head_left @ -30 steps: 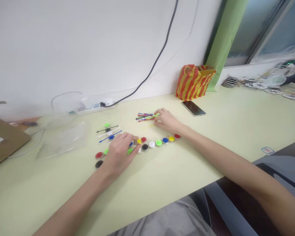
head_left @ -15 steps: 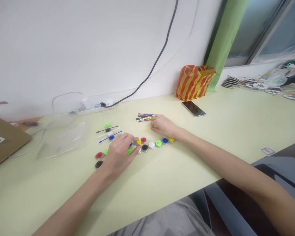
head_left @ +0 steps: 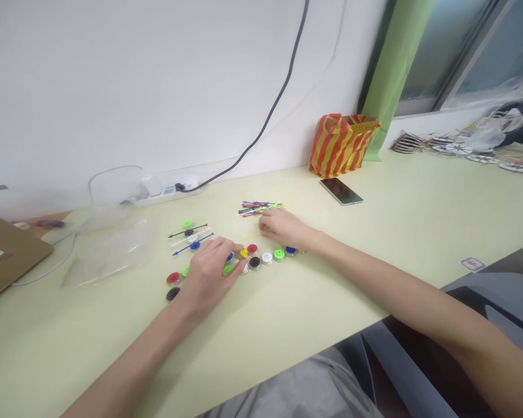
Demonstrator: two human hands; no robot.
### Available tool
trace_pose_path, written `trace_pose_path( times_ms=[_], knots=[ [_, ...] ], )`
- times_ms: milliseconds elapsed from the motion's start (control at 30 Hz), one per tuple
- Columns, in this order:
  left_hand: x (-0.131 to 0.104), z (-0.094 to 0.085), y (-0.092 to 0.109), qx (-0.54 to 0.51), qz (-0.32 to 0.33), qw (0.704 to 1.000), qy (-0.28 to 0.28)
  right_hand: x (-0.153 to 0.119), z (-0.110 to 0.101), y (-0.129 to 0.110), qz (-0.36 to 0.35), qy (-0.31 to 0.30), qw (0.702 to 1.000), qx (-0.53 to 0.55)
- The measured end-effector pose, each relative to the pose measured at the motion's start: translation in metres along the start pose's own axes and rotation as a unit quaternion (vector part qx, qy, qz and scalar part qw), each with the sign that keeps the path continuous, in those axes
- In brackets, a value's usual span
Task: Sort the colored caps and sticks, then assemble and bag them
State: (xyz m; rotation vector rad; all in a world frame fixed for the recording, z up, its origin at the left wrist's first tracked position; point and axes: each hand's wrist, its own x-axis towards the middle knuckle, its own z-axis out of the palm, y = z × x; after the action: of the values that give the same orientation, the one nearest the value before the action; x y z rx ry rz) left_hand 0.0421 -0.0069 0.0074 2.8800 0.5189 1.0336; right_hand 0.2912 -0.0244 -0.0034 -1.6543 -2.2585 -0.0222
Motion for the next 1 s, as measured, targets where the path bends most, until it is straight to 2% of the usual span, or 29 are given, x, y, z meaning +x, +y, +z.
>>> trace_pose_path(
  times_ms=[267,367,433,500,600,667,733,867,1000],
  knots=[
    [0.001,-0.002,0.001,-0.003,0.0,1.0,-0.004,0.004,-0.007,-0.002,-0.013,-0.025,0.999,-0.027],
    [0.001,-0.002,0.001,0.0,0.002,1.0,-0.001,0.0,-0.012,0.0,0.004,0.005,1.0,0.009],
    [0.001,-0.002,0.0,0.0,0.002,1.0,0.001,-0.004,-0.015,-0.002,0.02,0.042,0.996,0.079],
    [0.001,-0.002,0.001,-0.002,-0.007,1.0,0.004,-0.008,-0.018,-0.009,0.021,0.094,0.977,0.188],
    [0.001,-0.002,0.001,0.001,-0.018,1.0,0.013,-0.013,-0.022,-0.027,0.035,0.178,0.908,0.378],
    [0.001,-0.001,0.002,0.004,-0.012,1.0,0.022,-0.015,-0.022,-0.042,0.063,0.203,0.856,0.471],
    [0.001,0.0,0.002,0.003,-0.003,0.999,0.037,-0.017,-0.021,-0.054,0.081,0.204,0.827,0.518],
    [0.002,0.001,0.005,0.002,0.023,0.996,0.083,-0.02,-0.018,-0.069,0.076,0.199,0.826,0.521],
    [0.004,-0.001,0.008,0.018,0.053,0.992,0.113,-0.022,-0.02,-0.071,0.054,0.172,0.831,0.526]
  ],
)
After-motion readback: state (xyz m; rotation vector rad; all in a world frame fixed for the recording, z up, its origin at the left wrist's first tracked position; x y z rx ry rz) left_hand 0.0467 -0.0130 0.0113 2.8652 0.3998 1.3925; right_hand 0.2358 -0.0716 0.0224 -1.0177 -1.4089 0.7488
